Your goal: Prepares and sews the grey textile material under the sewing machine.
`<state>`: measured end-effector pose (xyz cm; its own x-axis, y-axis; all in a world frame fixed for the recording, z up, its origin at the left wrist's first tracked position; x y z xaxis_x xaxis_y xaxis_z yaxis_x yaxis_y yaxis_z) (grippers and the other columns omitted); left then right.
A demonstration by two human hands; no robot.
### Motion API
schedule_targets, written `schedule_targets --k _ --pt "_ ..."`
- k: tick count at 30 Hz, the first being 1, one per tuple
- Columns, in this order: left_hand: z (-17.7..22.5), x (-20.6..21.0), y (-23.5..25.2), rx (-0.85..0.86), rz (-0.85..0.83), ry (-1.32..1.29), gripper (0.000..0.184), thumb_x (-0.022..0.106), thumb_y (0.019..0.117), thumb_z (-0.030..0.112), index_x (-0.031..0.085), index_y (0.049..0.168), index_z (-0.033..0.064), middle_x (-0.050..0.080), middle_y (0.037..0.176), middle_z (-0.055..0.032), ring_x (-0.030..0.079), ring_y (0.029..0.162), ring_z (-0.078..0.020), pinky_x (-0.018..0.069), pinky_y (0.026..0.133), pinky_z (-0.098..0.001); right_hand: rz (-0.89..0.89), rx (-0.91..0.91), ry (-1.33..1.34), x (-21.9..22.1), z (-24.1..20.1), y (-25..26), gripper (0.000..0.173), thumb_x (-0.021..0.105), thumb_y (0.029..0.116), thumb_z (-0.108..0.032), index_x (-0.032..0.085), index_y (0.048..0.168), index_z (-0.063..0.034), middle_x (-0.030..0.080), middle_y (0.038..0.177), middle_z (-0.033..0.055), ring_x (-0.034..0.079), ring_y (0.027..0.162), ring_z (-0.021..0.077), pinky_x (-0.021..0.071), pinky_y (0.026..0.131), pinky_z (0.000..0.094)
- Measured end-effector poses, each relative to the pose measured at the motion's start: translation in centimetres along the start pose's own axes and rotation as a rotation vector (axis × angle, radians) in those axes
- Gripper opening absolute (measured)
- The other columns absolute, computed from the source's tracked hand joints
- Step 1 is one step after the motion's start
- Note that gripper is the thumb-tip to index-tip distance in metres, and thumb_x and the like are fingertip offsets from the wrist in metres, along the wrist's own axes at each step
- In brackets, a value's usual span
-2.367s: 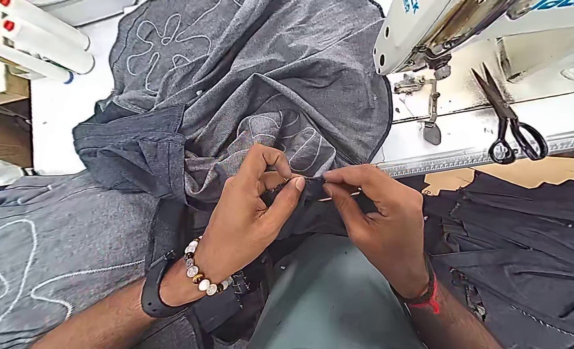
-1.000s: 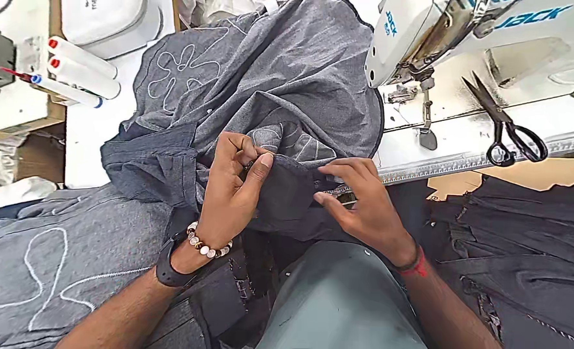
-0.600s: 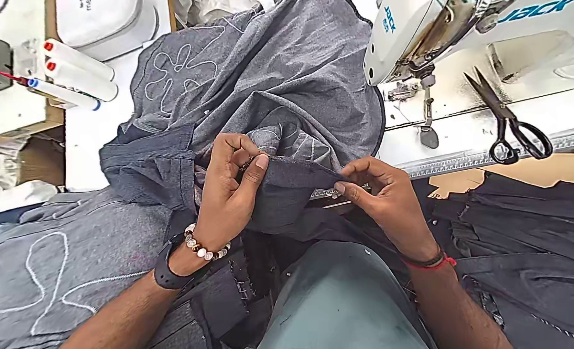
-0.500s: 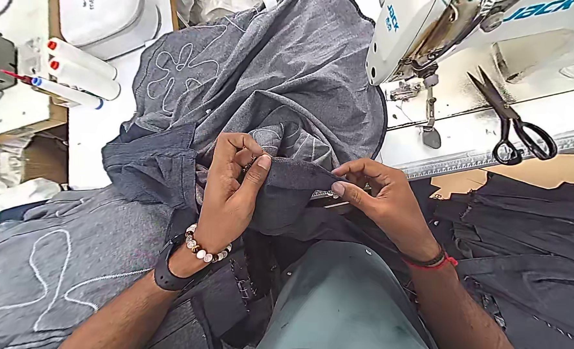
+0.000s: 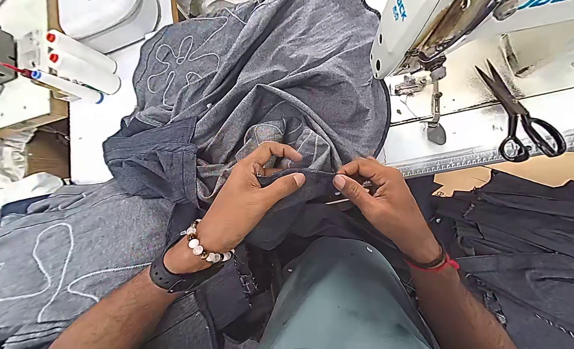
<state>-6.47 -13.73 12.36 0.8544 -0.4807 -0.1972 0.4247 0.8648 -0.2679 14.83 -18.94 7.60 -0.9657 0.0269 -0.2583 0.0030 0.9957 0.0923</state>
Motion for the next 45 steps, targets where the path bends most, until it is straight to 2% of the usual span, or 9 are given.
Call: schedule_targets --k 3,9,14,19,21,23,26,40,45 --pt "0.1 0.1 -0.3 -0.014 0.013 -0.010 0.025 0.071 0.0957 0.015 0.066 0.120 0.0152 0.070 0.094 -0.0070 0.067 0.076 -0.0154 0.0582 0.063 -0.0273 0.231 -0.182 -0.241 -0.1 -1.7 -0.9 0.023 0.068 0.0945 -0.021 0.071 0.115 -0.0107 0.068 0.103 -0.0006 0.063 0.100 0.0129 0.0533 0.086 0.0339" --pt "0.5 0.6 -0.6 0.004 0.001 -0.020 0.026 0.071 0.0951 0.014 0.067 0.120 0.0141 0.070 0.095 -0.0073 0.068 0.078 -0.0161 0.0593 0.066 -0.0279 0.332 -0.370 -0.331 1.2 -3.8 -1.4 0.014 0.077 0.0928 -0.025 0.082 0.104 -0.0186 0.072 0.102 -0.0001 0.059 0.109 0.0198 0.0442 0.095 0.0426" --pt "0.0 -0.1 -0.8 -0.083 0.047 -0.152 0.023 0.070 0.0958 0.014 0.067 0.119 0.0156 0.071 0.098 -0.0085 0.069 0.077 -0.0148 0.0604 0.065 -0.0282 0.335 -0.138 0.200 -1.6 -1.8 -0.8 0.012 0.056 0.1058 -0.014 0.067 0.105 -0.0070 0.063 0.099 -0.0007 0.062 0.088 0.0078 0.0547 0.077 0.0254" --pt "-0.4 0.1 -0.5 -0.128 0.022 -0.224 0.023 0.068 0.0977 0.013 0.066 0.121 0.0148 0.071 0.097 -0.0106 0.069 0.077 -0.0143 0.0604 0.065 -0.0277 0.095 -0.179 0.859 -1.9 -1.7 -1.8 0.034 0.048 0.1076 -0.032 0.061 0.080 -0.0155 0.056 0.075 -0.0043 0.061 0.079 0.0116 0.0541 0.087 0.0365" --pt "-0.6 0.1 -0.4 -0.136 0.030 -0.220 0.023 0.069 0.0973 0.015 0.066 0.121 0.0155 0.072 0.097 -0.0104 0.069 0.077 -0.0147 0.0603 0.065 -0.0278 0.032 -0.226 0.603 -1.9 -2.5 -2.4 0.038 0.050 0.1082 -0.029 0.059 0.075 -0.0118 0.060 0.072 -0.0010 0.063 0.078 0.0123 0.0549 0.083 0.0357" --pt "-0.6 0.1 -0.5 -0.131 0.034 -0.209 0.024 0.069 0.0970 0.014 0.066 0.121 0.0154 0.072 0.096 -0.0107 0.070 0.077 -0.0153 0.0606 0.066 -0.0280 0.061 -0.272 0.149 -1.4 -3.5 -2.5 0.004 0.063 0.0984 -0.014 0.062 0.101 -0.0116 0.069 0.100 0.0003 0.068 0.100 0.0149 0.0602 0.089 0.0361" --pt "-0.5 0.2 -0.5 -0.122 0.023 -0.200 0.025 0.069 0.0971 0.014 0.065 0.122 0.0150 0.071 0.097 -0.0113 0.070 0.078 -0.0159 0.0605 0.066 -0.0284 0.147 -0.240 -0.234 -0.3 -3.8 -1.6 0.027 0.069 0.0957 -0.019 0.070 0.121 -0.0104 0.071 0.117 -0.0015 0.062 0.113 0.0141 0.0539 0.095 0.0360" --pt "0.0 -0.4 -0.7 0.005 0.065 0.019 0.025 0.071 0.0944 0.015 0.066 0.119 0.0185 0.071 0.098 -0.0038 0.068 0.079 -0.0131 0.0588 0.066 -0.0272 -0.034 -0.100 -0.029 0.4 -1.6 0.2 0.014 0.065 0.1010 -0.024 0.077 0.099 -0.0156 0.069 0.090 -0.0085 0.060 0.090 0.0074 0.0489 0.080 0.0274" --pt "3.8 0.2 -0.5 0.353 -0.520 0.464 0.042 0.059 0.0994 0.055 0.071 0.122 0.0217 0.075 0.110 0.0142 0.070 0.098 0.0026 0.0612 0.083 -0.0218 -0.244 -0.307 -0.315 -0.5 -1.8 -1.7 0.017 0.063 0.1015 -0.026 0.078 0.107 -0.0203 0.074 0.098 -0.0073 0.064 0.101 0.0110 0.0468 0.092 0.0401"
Point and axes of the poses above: each hand's wrist, its own y-axis towards the middle knuckle, its own x-axis out of the palm, z = x × y, the point moved 5 cm from there along y, towards the middle knuckle
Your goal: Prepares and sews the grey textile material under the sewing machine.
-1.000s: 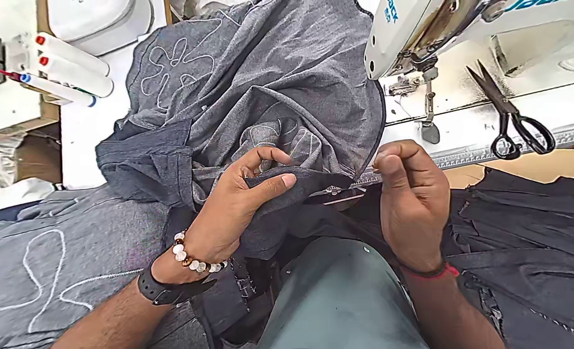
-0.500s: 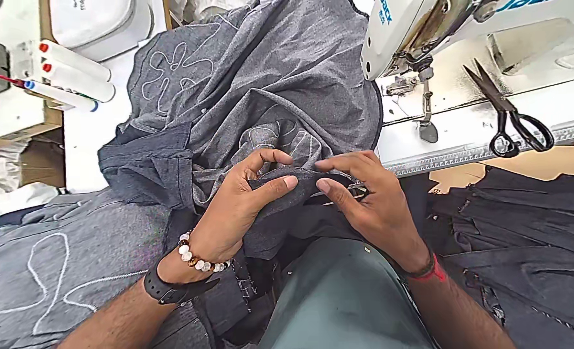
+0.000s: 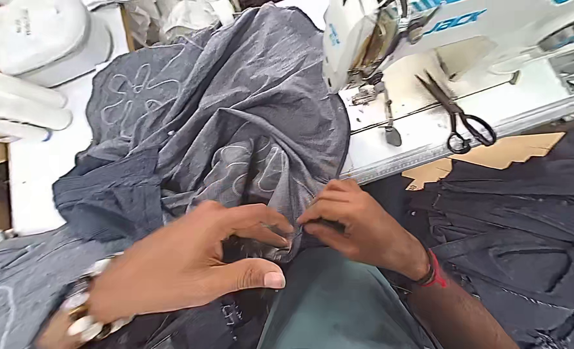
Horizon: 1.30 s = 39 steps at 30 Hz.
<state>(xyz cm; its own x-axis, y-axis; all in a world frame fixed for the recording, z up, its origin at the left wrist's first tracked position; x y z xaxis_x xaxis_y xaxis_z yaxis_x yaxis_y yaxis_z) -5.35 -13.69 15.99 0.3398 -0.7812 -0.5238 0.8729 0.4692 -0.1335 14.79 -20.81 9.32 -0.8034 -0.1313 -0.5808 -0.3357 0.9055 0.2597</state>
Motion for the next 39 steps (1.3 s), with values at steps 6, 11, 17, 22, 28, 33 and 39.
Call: schedule_targets --k 6,11,17,22,28,33,39 --pt "-2.0 -0.3 11.8 0.141 0.228 0.405 0.022 0.053 0.1041 0.026 0.071 0.111 0.0147 0.075 0.101 0.0030 0.071 0.092 -0.0090 0.0598 0.081 -0.0353 -0.154 -0.103 -0.106 1.5 -0.5 -1.6 0.022 0.054 0.1048 -0.026 0.076 0.108 -0.0238 0.073 0.103 -0.0042 0.064 0.107 0.0165 0.0463 0.097 0.0448" --pt "-10.7 3.6 12.7 -0.340 0.192 0.714 0.086 0.030 0.0941 0.081 0.043 0.157 0.0240 0.029 0.167 -0.0198 0.027 0.149 -0.0552 0.0344 0.107 -0.0763 -0.159 -0.076 0.151 -4.1 2.7 -5.1 0.022 0.056 0.1049 -0.023 0.077 0.107 -0.0199 0.075 0.117 -0.0048 0.060 0.128 0.0179 0.0413 0.115 0.0488" --pt "-16.8 -6.0 16.0 -0.725 0.474 0.770 0.098 0.031 0.0892 0.087 0.045 0.154 0.0139 0.037 0.156 -0.0347 0.029 0.144 -0.0622 0.0157 0.106 -0.0880 -0.006 0.040 -0.334 -1.6 11.4 -0.3 0.028 0.050 0.0985 -0.015 0.077 0.098 -0.0208 0.071 0.125 -0.0091 0.054 0.135 0.0156 0.0412 0.112 0.0472" --pt "-9.1 -0.7 17.1 -0.168 0.626 0.599 0.037 0.053 0.1029 0.021 0.062 0.135 0.0047 0.062 0.138 -0.0180 0.053 0.135 -0.0377 0.0421 0.113 -0.0545 0.296 0.136 -0.248 -1.5 13.2 2.6 0.028 0.052 0.0935 -0.009 0.079 0.091 -0.0161 0.076 0.101 -0.0031 0.065 0.108 0.0168 0.0492 0.093 0.0427" --pt "-11.6 3.5 18.1 0.016 0.556 0.518 0.032 0.051 0.1036 0.018 0.066 0.129 0.0059 0.061 0.144 -0.0085 0.049 0.142 -0.0273 0.0382 0.118 -0.0456 0.422 0.444 -0.648 -4.7 14.6 5.6 0.038 0.057 0.1005 -0.028 0.065 0.133 -0.0091 0.064 0.122 0.0154 0.061 0.109 0.0353 0.0520 0.084 0.0515" --pt "-11.6 3.2 18.0 0.027 0.629 0.584 0.025 0.054 0.1000 0.017 0.072 0.117 0.0097 0.064 0.136 -0.0079 0.054 0.133 -0.0285 0.0441 0.109 -0.0461 0.304 0.470 -0.875 -3.3 15.3 6.2 0.038 0.048 0.1025 -0.029 0.068 0.132 -0.0158 0.062 0.130 0.0151 0.056 0.120 0.0362 0.0447 0.092 0.0561" --pt "-11.3 4.2 17.9 0.068 0.636 0.762 0.024 0.055 0.0991 0.019 0.075 0.113 0.0149 0.071 0.117 -0.0047 0.062 0.112 -0.0269 0.0467 0.093 -0.0436 0.225 0.518 -1.014 -3.2 14.8 6.5 0.051 0.036 0.1047 -0.039 0.061 0.143 -0.0168 0.060 0.136 0.0142 0.054 0.119 0.0364 0.0390 0.090 0.0573"
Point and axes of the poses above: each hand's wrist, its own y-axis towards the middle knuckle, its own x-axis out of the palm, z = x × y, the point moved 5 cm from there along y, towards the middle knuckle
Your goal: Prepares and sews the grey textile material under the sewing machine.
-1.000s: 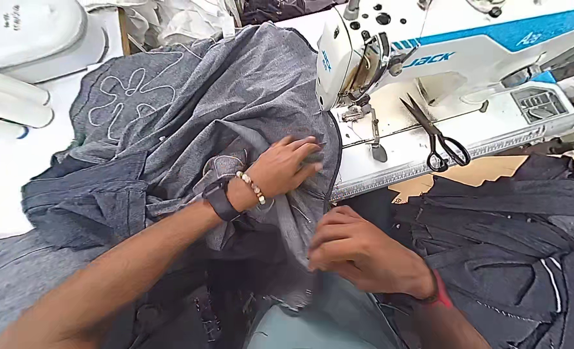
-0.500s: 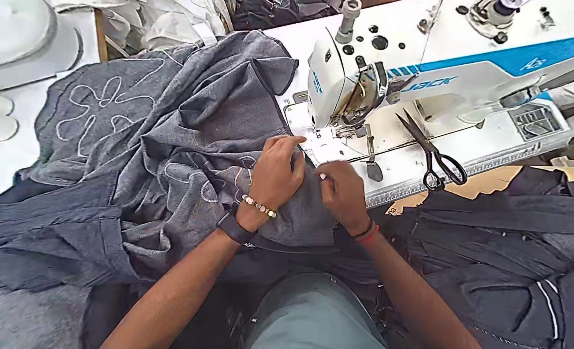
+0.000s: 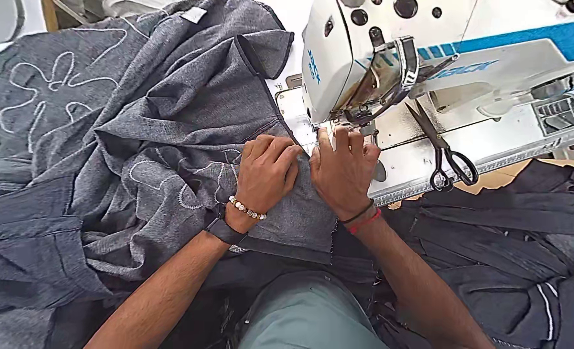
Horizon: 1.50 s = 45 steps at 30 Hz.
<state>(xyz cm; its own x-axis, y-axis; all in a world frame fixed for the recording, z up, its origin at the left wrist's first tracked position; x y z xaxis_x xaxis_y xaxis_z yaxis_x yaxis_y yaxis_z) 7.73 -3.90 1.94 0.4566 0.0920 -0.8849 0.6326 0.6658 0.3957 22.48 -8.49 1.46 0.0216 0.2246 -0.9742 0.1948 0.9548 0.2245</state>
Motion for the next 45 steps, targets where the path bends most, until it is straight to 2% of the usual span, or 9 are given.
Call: schedule_targets --k 7,12,15,17,22,27,32,38,45 --pt "-0.3 0.8 -0.8 -0.045 -0.152 0.015 0.042 0.048 0.1046 0.037 0.065 0.138 0.0174 0.058 0.149 0.0011 0.053 0.138 -0.0231 0.0416 0.114 -0.0436 0.002 -0.051 0.148 0.8 3.0 3.3 0.038 0.044 0.1055 -0.032 0.071 0.092 -0.0086 0.068 0.099 0.0204 0.060 0.109 0.0430 0.0395 0.087 0.0665" --pt "-1.2 1.1 -0.6 -0.012 -0.174 -0.057 0.045 0.045 0.1054 0.037 0.061 0.142 0.0161 0.055 0.153 -0.0016 0.046 0.145 -0.0251 0.0360 0.118 -0.0461 0.154 -0.014 0.236 -2.3 3.6 0.2 0.031 0.052 0.1031 -0.030 0.072 0.116 -0.0095 0.067 0.123 0.0133 0.062 0.113 0.0340 0.0486 0.086 0.0534" --pt "-1.1 0.9 -0.4 0.009 -0.205 -0.062 0.046 0.045 0.1051 0.037 0.060 0.145 0.0199 0.050 0.157 -0.0010 0.042 0.147 -0.0271 0.0336 0.119 -0.0480 0.052 -0.170 0.227 -1.2 2.2 -2.4 0.039 0.048 0.1023 -0.033 0.070 0.133 -0.0226 0.058 0.149 0.0015 0.045 0.142 0.0298 0.0344 0.110 0.0561" --pt "-1.1 0.9 -0.5 0.023 -0.229 -0.060 0.045 0.045 0.1051 0.038 0.060 0.145 0.0240 0.047 0.159 -0.0008 0.039 0.149 -0.0291 0.0309 0.120 -0.0507 -0.022 -0.155 0.129 -0.4 2.6 -1.8 0.045 0.042 0.1051 -0.034 0.060 0.146 -0.0257 0.048 0.157 0.0097 0.035 0.147 0.0388 0.0285 0.113 0.0642" --pt "-1.2 1.1 -0.4 -0.002 -0.307 0.003 0.058 0.039 0.1032 0.056 0.049 0.154 0.0299 0.034 0.167 0.0016 0.026 0.156 -0.0281 0.0202 0.125 -0.0555 -0.058 -0.200 0.120 1.4 4.1 4.1 0.043 0.040 0.1069 -0.040 0.073 0.124 -0.0188 0.069 0.126 0.0180 0.047 0.137 0.0461 0.0168 0.115 0.0759" --pt "-2.1 1.6 0.1 -0.006 -0.289 0.004 0.062 0.039 0.1020 0.062 0.049 0.154 0.0306 0.037 0.166 0.0020 0.029 0.155 -0.0264 0.0188 0.126 -0.0558 0.223 -0.033 0.197 0.2 7.1 7.4 0.047 0.069 0.0857 -0.037 0.072 0.111 0.0037 0.068 0.118 0.0304 0.059 0.121 0.0506 0.0380 0.103 0.0689" --pt "-0.7 0.4 0.1 0.164 -0.200 -0.073 0.041 0.051 0.1051 0.039 0.067 0.138 0.0217 0.055 0.152 -0.0038 0.043 0.146 -0.0277 0.0337 0.120 -0.0484 0.066 0.135 0.358 -3.5 4.8 -0.2 0.028 0.054 0.1045 -0.025 0.069 0.118 -0.0070 0.067 0.105 0.0158 0.066 0.098 0.0341 0.0539 0.078 0.0524" --pt "-0.1 1.5 -0.2 0.106 -0.295 -0.048 0.051 0.042 0.1065 0.042 0.054 0.151 0.0213 0.043 0.163 0.0007 0.032 0.154 -0.0237 0.0229 0.127 -0.0500 0.055 0.118 0.402 -0.4 1.5 -4.6 0.025 0.059 0.1033 -0.034 0.073 0.109 -0.0141 0.067 0.102 0.0066 0.062 0.096 0.0271 0.0479 0.081 0.0453" --pt "0.6 0.8 0.0 -0.052 -0.280 -0.102 0.046 0.041 0.1090 0.035 0.060 0.146 0.0154 0.048 0.159 0.0015 0.037 0.152 -0.0221 0.0261 0.126 -0.0525 0.182 -0.014 0.400 0.1 0.9 -6.1 0.030 0.061 0.0992 -0.021 0.076 0.125 -0.0174 0.068 0.086 0.0056 0.062 0.077 0.0218 0.0467 0.067 0.0380"
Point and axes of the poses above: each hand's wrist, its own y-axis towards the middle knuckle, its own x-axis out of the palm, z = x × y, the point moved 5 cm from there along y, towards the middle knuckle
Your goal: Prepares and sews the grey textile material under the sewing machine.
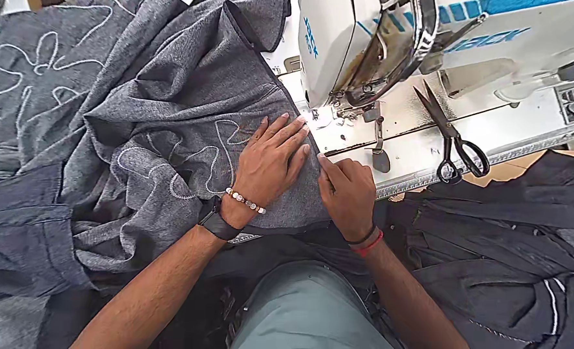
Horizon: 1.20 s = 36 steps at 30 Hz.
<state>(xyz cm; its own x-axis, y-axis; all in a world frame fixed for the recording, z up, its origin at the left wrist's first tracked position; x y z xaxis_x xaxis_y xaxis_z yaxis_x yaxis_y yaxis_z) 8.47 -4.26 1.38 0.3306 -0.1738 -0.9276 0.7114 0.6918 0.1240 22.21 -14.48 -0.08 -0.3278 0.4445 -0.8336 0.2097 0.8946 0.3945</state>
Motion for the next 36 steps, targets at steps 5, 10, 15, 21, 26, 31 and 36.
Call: schedule_targets --k 5,10,15,21,26,31,36 --pt "0.9 0.8 0.6 -0.139 0.046 0.084 0.062 0.046 0.1049 0.054 0.052 0.151 0.0131 0.045 0.161 -0.0011 0.037 0.152 -0.0225 0.0265 0.125 -0.0549 -0.043 -0.035 0.022 -0.4 0.2 0.1 0.027 0.062 0.0985 -0.023 0.078 0.119 -0.0171 0.068 0.087 0.0031 0.062 0.081 0.0204 0.0459 0.071 0.0374" --pt "-0.5 0.8 1.2 -0.094 -0.034 0.101 0.068 0.042 0.1040 0.059 0.043 0.158 0.0179 0.037 0.166 0.0025 0.026 0.157 -0.0233 0.0187 0.126 -0.0598 -0.111 -0.104 0.032 -0.5 0.5 1.2 0.030 0.061 0.0990 -0.027 0.076 0.124 -0.0198 0.066 0.093 0.0039 0.058 0.087 0.0218 0.0423 0.076 0.0398" --pt "-2.6 1.2 4.2 -0.015 -0.012 0.116 0.068 0.043 0.1007 0.065 0.057 0.147 0.0177 0.046 0.161 -0.0011 0.030 0.155 -0.0262 0.0167 0.126 -0.0584 -0.064 -0.054 0.055 0.0 1.4 2.6 0.028 0.062 0.0976 -0.026 0.078 0.121 -0.0200 0.068 0.093 0.0026 0.061 0.090 0.0212 0.0459 0.078 0.0397" --pt "-2.7 1.0 5.2 0.039 0.022 0.100 0.062 0.047 0.0996 0.064 0.063 0.139 0.0185 0.054 0.153 -0.0021 0.037 0.151 -0.0263 0.0226 0.124 -0.0562 -0.019 0.013 0.061 0.3 1.7 2.4 0.029 0.063 0.0966 -0.025 0.077 0.122 -0.0207 0.069 0.093 0.0027 0.061 0.091 0.0210 0.0473 0.079 0.0391" --pt "-2.7 0.9 5.0 0.023 0.031 0.110 0.063 0.047 0.0993 0.065 0.064 0.137 0.0175 0.054 0.153 -0.0024 0.038 0.151 -0.0266 0.0256 0.122 -0.0560 -0.028 0.024 0.062 0.4 1.7 2.4 0.029 0.063 0.0964 -0.025 0.078 0.121 -0.0206 0.068 0.092 0.0030 0.061 0.088 0.0208 0.0468 0.077 0.0387" --pt "-2.7 1.0 5.1 0.017 0.039 0.104 0.063 0.046 0.0995 0.065 0.063 0.139 0.0180 0.054 0.154 -0.0018 0.038 0.151 -0.0260 0.0253 0.122 -0.0563 -0.022 0.028 0.056 0.4 1.7 2.5 0.030 0.062 0.0963 -0.024 0.077 0.123 -0.0202 0.067 0.090 0.0034 0.060 0.086 0.0206 0.0462 0.076 0.0383" --pt "-2.7 0.8 5.2 0.015 0.037 0.105 0.062 0.047 0.0993 0.064 0.063 0.138 0.0187 0.054 0.153 -0.0018 0.038 0.151 -0.0259 0.0257 0.122 -0.0561 -0.032 0.031 0.047 0.4 1.7 2.5 0.031 0.062 0.0961 -0.024 0.077 0.124 -0.0208 0.067 0.090 0.0032 0.060 0.086 0.0209 0.0460 0.076 0.0384"
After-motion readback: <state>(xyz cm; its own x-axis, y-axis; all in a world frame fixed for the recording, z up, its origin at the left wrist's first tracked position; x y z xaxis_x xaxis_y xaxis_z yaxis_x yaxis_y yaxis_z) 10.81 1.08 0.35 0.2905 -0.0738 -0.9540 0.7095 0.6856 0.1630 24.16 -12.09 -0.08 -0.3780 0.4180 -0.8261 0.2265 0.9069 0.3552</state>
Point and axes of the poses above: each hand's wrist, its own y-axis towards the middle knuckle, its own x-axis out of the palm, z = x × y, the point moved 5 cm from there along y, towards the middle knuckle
